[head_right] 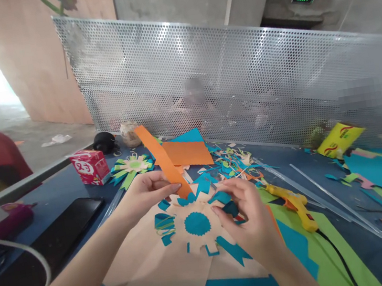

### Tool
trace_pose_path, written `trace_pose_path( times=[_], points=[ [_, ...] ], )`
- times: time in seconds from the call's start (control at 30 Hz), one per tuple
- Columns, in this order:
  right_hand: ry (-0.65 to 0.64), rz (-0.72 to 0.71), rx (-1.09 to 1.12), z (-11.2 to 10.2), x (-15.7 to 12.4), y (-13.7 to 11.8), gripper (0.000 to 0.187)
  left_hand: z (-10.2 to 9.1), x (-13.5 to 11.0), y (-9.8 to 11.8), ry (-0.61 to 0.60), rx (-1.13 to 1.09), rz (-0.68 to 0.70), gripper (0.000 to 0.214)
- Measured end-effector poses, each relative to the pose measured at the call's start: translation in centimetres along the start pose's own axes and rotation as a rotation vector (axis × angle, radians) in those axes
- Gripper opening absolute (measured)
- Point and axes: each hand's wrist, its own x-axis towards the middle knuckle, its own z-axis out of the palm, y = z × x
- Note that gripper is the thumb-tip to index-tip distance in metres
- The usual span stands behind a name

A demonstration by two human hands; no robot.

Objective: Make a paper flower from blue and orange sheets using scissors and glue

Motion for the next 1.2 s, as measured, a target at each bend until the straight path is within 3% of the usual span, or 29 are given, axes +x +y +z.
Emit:
trace_pose_path(
  times=[1.2],
  points=[
    [-0.03,0.032,0.04,0.05,0.19,0.52,0.038,0.08,-0.07,-0.23,-0.089,-0.002,-0.047,0.015]
  ],
)
